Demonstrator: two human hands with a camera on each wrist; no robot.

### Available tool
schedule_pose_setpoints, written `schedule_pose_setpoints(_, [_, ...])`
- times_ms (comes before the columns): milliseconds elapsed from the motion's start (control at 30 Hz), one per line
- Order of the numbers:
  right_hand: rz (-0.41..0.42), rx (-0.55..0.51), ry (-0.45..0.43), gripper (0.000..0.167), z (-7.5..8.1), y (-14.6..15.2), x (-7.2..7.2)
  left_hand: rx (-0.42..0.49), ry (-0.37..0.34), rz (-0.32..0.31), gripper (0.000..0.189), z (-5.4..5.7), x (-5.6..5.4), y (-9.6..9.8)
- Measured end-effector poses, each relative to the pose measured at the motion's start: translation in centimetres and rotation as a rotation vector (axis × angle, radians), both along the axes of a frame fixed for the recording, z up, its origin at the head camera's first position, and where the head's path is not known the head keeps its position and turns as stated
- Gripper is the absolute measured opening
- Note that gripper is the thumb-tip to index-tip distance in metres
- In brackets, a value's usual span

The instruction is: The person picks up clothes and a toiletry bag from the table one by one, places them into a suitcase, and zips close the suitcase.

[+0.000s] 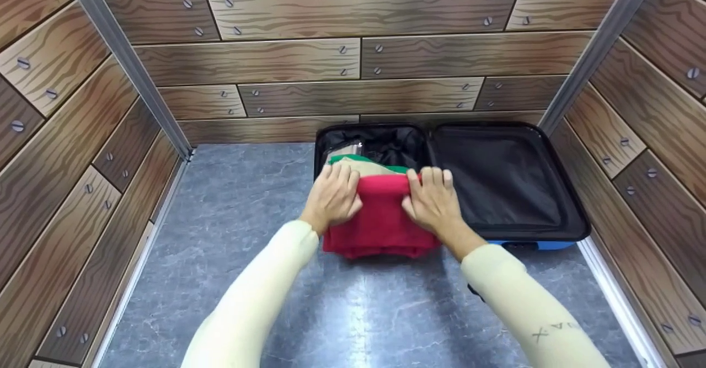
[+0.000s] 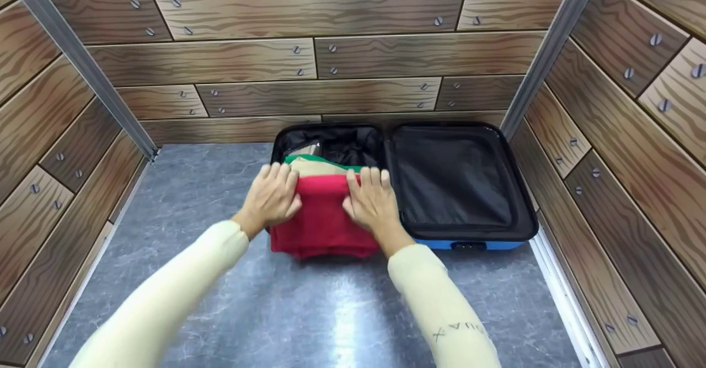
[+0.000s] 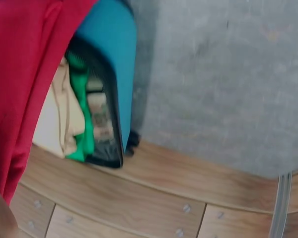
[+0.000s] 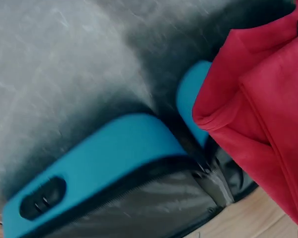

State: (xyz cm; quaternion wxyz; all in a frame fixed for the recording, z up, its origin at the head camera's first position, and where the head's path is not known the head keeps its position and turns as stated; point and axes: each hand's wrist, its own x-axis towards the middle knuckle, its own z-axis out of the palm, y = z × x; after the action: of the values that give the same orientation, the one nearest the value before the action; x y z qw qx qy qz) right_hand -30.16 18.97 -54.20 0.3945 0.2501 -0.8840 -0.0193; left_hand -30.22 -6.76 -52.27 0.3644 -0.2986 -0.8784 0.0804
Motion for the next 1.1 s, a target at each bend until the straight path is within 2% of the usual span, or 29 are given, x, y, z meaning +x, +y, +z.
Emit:
schedule_pose_setpoints(167, [-0.026, -0.011, -0.006, 0.047, 1.8, -0.5, -1.4, 0.000, 0.013, 0.019, 0.030, 2.0, -1.5, -0.1])
schedule_pose_setpoints(300, [-0.041, -0.019, -0.006, 0.046, 2.5, -0.8, -2.4, -0.004, -0.001, 0.046, 0.034, 2.9, -2.5, 0.0])
schedule_pose_setpoints(467, [-0.067, -0.026, -0.054, 0.047, 2.5, -1.1, -3.2, -0.050, -0.070, 0.087, 0.037, 3.3, -3.3, 0.2])
schedule_pose_setpoints(633, [-0.108, -0.010, -0.139, 0.048, 2.0, -1.4, -3.2, -0.115, -0.159, 0.116, 0.040, 3.1, -3.8, 0.3])
schedule_pose_setpoints(800, [-0.120, -0.005, -0.184, 0.049, 2.1, -1.5, -3.1, -0.138, -0.149, 0.140, 0.032, 3.1, -4.2, 0.5])
schedule_pose_setpoints(933, [-0.175, 0.019, -0.250, 0.055, 2.5, -1.4, -3.2, -0.092, -0.133, 0.227, 0.035, 2.9, -4.4, 0.9])
schedule_pose_setpoints(1033, [-0.243, 0.027, -0.315, 0.064, 2.6, -1.2, -3.2, -0.039, -0.170, 0.343, 0.043, 2.5, -4.3, 1.4])
schedule_pose_setpoints(1100, [-0.281, 0.032, -0.351, 0.068, 2.4, -0.9, -3.1, -0.024, -0.211, 0.397, 0.048, 2.1, -4.1, 1.6])
